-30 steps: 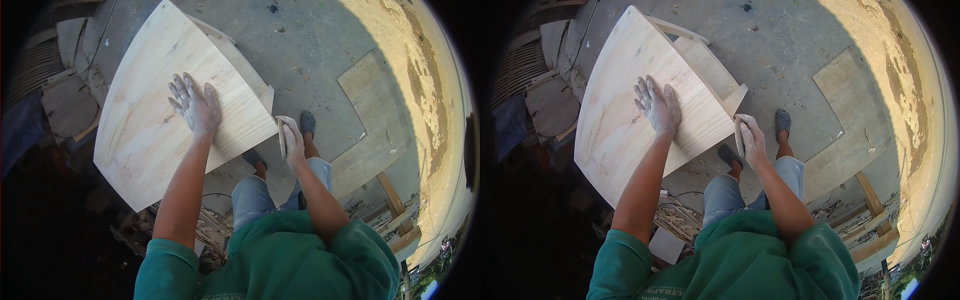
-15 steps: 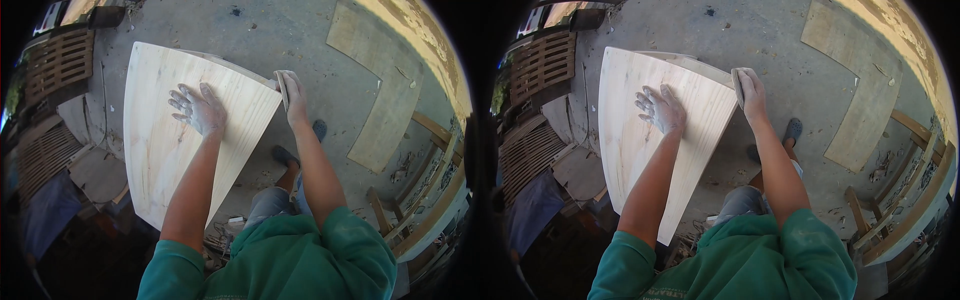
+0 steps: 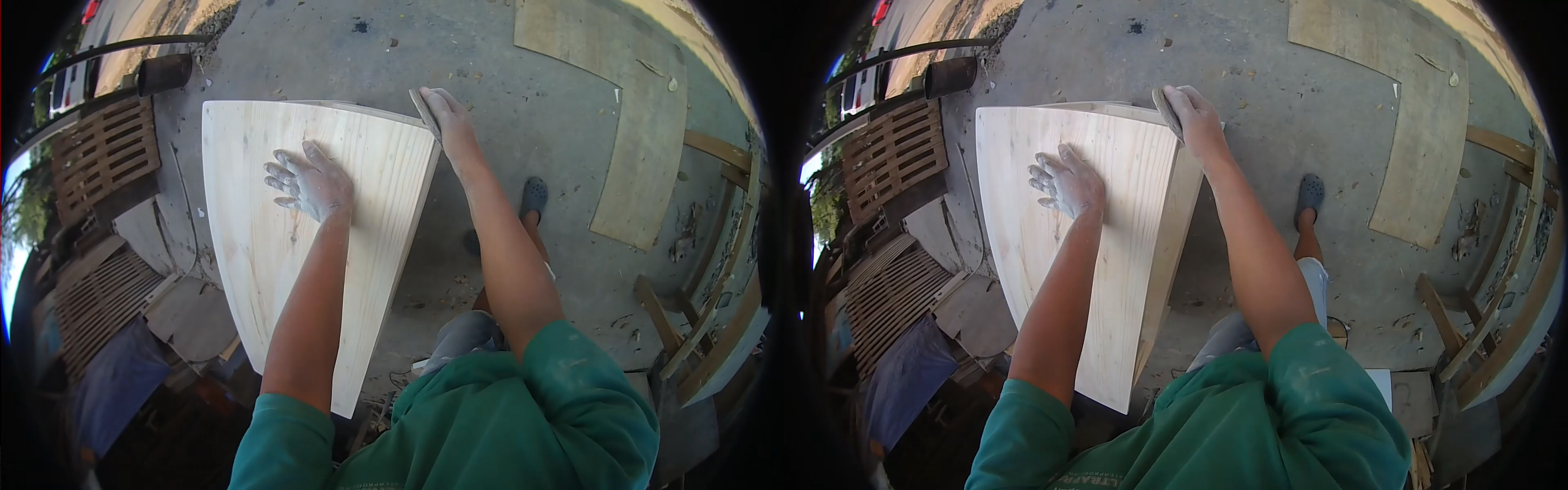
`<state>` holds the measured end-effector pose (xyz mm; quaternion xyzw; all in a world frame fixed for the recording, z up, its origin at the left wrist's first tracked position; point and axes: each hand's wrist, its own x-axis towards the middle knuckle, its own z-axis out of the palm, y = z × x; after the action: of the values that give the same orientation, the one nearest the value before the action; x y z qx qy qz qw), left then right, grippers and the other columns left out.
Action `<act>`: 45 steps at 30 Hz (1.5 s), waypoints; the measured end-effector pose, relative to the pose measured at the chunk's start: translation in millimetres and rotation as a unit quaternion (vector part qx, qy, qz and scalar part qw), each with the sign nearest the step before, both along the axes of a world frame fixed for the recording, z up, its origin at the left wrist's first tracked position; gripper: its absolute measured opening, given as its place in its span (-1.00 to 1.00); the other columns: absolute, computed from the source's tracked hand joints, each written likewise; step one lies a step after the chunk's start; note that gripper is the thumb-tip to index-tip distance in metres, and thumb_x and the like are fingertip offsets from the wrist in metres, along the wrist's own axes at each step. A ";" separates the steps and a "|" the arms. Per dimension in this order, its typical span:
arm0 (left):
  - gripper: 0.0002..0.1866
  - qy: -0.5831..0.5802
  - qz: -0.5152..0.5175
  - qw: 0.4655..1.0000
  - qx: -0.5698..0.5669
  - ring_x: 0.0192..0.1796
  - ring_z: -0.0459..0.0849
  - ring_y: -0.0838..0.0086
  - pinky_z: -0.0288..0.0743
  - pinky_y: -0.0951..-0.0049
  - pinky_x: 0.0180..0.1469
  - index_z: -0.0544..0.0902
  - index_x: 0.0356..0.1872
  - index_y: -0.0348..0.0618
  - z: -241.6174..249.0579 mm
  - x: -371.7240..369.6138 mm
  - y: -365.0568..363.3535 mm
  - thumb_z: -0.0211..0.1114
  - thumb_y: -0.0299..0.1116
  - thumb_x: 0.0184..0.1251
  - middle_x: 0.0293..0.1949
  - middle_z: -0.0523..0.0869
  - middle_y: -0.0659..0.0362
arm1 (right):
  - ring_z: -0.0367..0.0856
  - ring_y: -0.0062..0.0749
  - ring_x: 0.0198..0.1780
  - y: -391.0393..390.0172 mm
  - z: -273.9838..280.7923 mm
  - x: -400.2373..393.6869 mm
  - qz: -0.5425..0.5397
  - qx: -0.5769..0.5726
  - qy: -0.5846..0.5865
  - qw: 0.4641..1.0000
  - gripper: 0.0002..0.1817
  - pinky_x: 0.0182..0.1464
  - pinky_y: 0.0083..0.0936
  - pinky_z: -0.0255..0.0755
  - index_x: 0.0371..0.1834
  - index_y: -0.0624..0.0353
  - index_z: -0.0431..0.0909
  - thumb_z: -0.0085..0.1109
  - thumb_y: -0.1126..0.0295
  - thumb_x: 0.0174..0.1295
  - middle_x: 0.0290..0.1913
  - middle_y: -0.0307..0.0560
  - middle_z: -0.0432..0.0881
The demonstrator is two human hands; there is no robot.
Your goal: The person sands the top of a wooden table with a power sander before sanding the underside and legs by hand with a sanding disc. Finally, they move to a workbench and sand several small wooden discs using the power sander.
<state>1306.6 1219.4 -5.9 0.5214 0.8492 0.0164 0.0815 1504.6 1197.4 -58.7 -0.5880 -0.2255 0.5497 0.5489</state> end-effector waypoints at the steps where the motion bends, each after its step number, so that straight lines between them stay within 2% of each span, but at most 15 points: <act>1: -0.18 0.014 0.001 1.000 0.004 0.66 -0.29 -0.02 -0.41 -0.15 0.59 -0.08 0.60 -0.25 -1.9 -1.3 -1.9 -0.37 0.20 0.59 0.61 -0.15 -0.19 | 0.54 -0.48 -0.18 -19.2 0.6 -23.7 -0.104 0.019 -0.016 0.994 -0.65 0.07 -0.45 0.41 0.01 0.24 0.56 0.02 0.15 0.50 -0.26 -0.16 0.61; 5: -0.18 0.020 0.007 1.000 0.004 0.66 -0.29 -0.02 -0.40 -0.16 0.59 -0.08 0.60 -0.25 -2.5 0.8 2.1 -0.37 0.20 0.59 0.61 -0.15 -0.19 | 0.64 -0.25 -0.15 -71.9 -7.6 -79.5 -0.262 0.088 -0.301 0.913 -0.60 0.05 -0.33 0.45 0.03 0.21 0.57 0.14 0.07 0.43 -0.22 -0.05 0.66; 9: -0.18 0.009 0.007 1.000 0.002 0.66 -0.33 -0.01 -0.43 -0.14 0.60 -0.10 0.60 -0.26 -1.1 0.5 0.5 -0.38 0.20 0.59 0.62 -0.17 -0.19 | 0.61 0.04 0.03 -15.8 9.6 -7.6 -0.044 -0.026 -0.252 0.966 -0.51 0.10 -0.13 0.44 0.13 0.28 0.52 0.17 0.06 0.38 0.01 0.15 0.59; 12: -0.20 0.042 -0.003 0.999 0.022 0.65 -0.21 -0.05 -0.29 -0.23 0.57 -0.02 0.59 -0.24 -11.1 -4.5 1.0 -0.35 0.20 0.60 0.61 -0.09 -0.20 | 0.61 0.06 0.03 -17.2 0.1 -9.3 -0.059 -0.057 -0.116 0.990 -0.48 0.08 -0.10 0.44 0.13 0.21 0.54 0.20 -0.01 0.34 0.02 0.14 0.61; 15: -0.20 0.036 0.007 0.999 0.022 0.65 -0.21 -0.04 -0.29 -0.22 0.57 -0.02 0.60 -0.23 -9.6 -2.4 1.8 -0.35 0.20 0.60 0.61 -0.10 -0.18 | 0.66 0.00 -0.01 -82.7 11.2 -62.6 -0.162 0.038 -0.373 0.913 -0.47 0.06 -0.16 0.45 0.09 0.08 0.58 0.17 -0.12 0.32 -0.05 0.09 0.70; 18: -0.20 0.036 0.010 0.999 0.017 0.65 -0.22 -0.04 -0.29 -0.22 0.57 -0.03 0.60 -0.22 -11.3 -4.0 2.3 -0.36 0.21 0.60 0.62 -0.11 -0.17 | 0.67 0.00 -0.01 -48.7 36.6 -29.7 -0.078 0.002 -0.466 0.881 -0.45 0.10 -0.13 0.44 0.08 0.05 0.58 0.13 -0.18 0.32 -0.05 0.09 0.71; 22: -0.20 0.025 0.005 1.000 0.007 0.66 -0.26 -0.01 -0.35 -0.18 0.59 -0.06 0.60 -0.20 -5.7 -0.7 0.3 -0.38 0.21 0.59 0.62 -0.14 -0.16 | 0.66 -0.01 -0.04 -11.5 12.5 8.8 0.075 -0.152 -0.202 0.965 -0.48 0.15 0.01 0.36 0.02 0.04 0.55 0.18 -0.17 0.30 -0.07 0.04 0.67; 25: -0.19 0.017 0.013 1.000 -0.013 0.66 -0.35 0.01 -0.45 -0.13 0.61 -0.12 0.61 -0.21 -0.8 0.4 4.6 -0.40 0.21 0.59 0.62 -0.19 -0.17 | 0.68 -0.01 -0.06 -45.7 32.6 -12.2 -0.018 -0.058 -0.389 0.919 -0.45 0.09 -0.14 0.42 -0.02 0.08 0.57 0.16 -0.20 0.29 -0.16 0.04 0.70; 28: -0.18 0.008 0.012 1.000 -0.019 0.66 -0.36 0.02 -0.46 -0.13 0.61 -0.12 0.60 -0.21 4.5 1.7 -0.8 -0.40 0.22 0.59 0.62 -0.20 -0.17 | 0.67 -0.09 -0.09 -30.5 55.4 3.2 0.109 0.001 -0.496 0.861 -0.44 0.02 -0.26 0.45 -0.01 0.13 0.56 0.14 -0.19 0.32 -0.19 0.03 0.68; 31: -0.18 0.007 0.011 1.000 -0.021 0.66 -0.38 0.02 -0.47 -0.13 0.61 -0.12 0.60 -0.21 6.3 1.5 -0.4 -0.39 0.22 0.59 0.62 -0.22 -0.17 | 0.65 -0.17 -0.09 11.0 1.2 37.9 0.264 -0.130 -0.164 0.942 -0.50 -0.04 -0.31 0.45 0.02 0.11 0.54 0.16 -0.12 0.35 -0.13 0.04 0.67; 34: -0.18 0.011 0.012 1.000 -0.025 0.66 -0.38 0.04 -0.48 -0.13 0.60 -0.12 0.60 -0.21 3.2 3.0 3.4 -0.39 0.22 0.59 0.62 -0.23 -0.17 | 0.64 -0.30 -0.11 -37.5 -15.3 3.2 0.053 -0.153 0.074 0.984 -0.56 -0.03 -0.36 0.45 0.00 0.13 0.55 0.17 -0.03 0.38 -0.10 0.01 0.68; 38: -0.18 0.016 0.009 1.000 -0.024 0.66 -0.38 0.04 -0.48 -0.13 0.60 -0.14 0.61 -0.21 0.9 -2.9 0.9 -0.39 0.21 0.59 0.62 -0.22 -0.17 | 0.55 -0.47 -0.18 -48.3 3.7 -24.9 -0.096 0.049 -0.269 0.957 -0.64 -0.05 -0.46 0.42 -0.08 0.20 0.55 0.13 0.08 0.43 -0.18 -0.14 0.63; 41: -0.18 0.012 0.005 1.000 -0.018 0.66 -0.37 0.04 -0.48 -0.13 0.60 -0.14 0.61 -0.21 0.1 -3.5 1.7 -0.39 0.21 0.59 0.62 -0.22 -0.17 | 0.53 -0.42 -0.17 -5.2 -6.4 12.1 0.097 0.025 -0.084 0.991 -0.64 -0.01 -0.43 0.41 -0.03 0.21 0.51 0.07 0.09 0.47 -0.17 -0.10 0.63; 42: -0.18 0.007 0.002 1.000 -0.017 0.66 -0.37 0.04 -0.48 -0.13 0.60 -0.14 0.61 -0.21 1.3 -1.8 1.1 -0.39 0.21 0.59 0.62 -0.21 -0.17 | 0.52 -0.42 -0.11 -9.4 -15.7 5.1 0.063 -0.011 0.046 0.997 -0.64 0.05 -0.43 0.38 0.02 0.19 0.49 -0.01 0.09 0.51 -0.15 -0.06 0.62; 45: -0.19 0.016 0.017 0.999 -0.024 0.67 -0.37 0.06 -0.48 -0.12 0.61 -0.13 0.61 -0.21 3.0 2.4 3.6 -0.38 0.21 0.59 0.62 -0.22 -0.16 | 0.49 -0.45 -0.07 -43.3 -13.6 -22.2 -0.066 -0.052 -0.019 0.996 -0.65 0.09 -0.47 0.35 0.00 0.19 0.49 -0.05 0.11 0.53 -0.17 -0.08 0.58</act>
<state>1309.0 1223.0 -2.9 0.5052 0.8592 -0.0106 0.0804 1482.3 1154.1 -72.3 -0.6396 -0.1672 0.5120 0.5484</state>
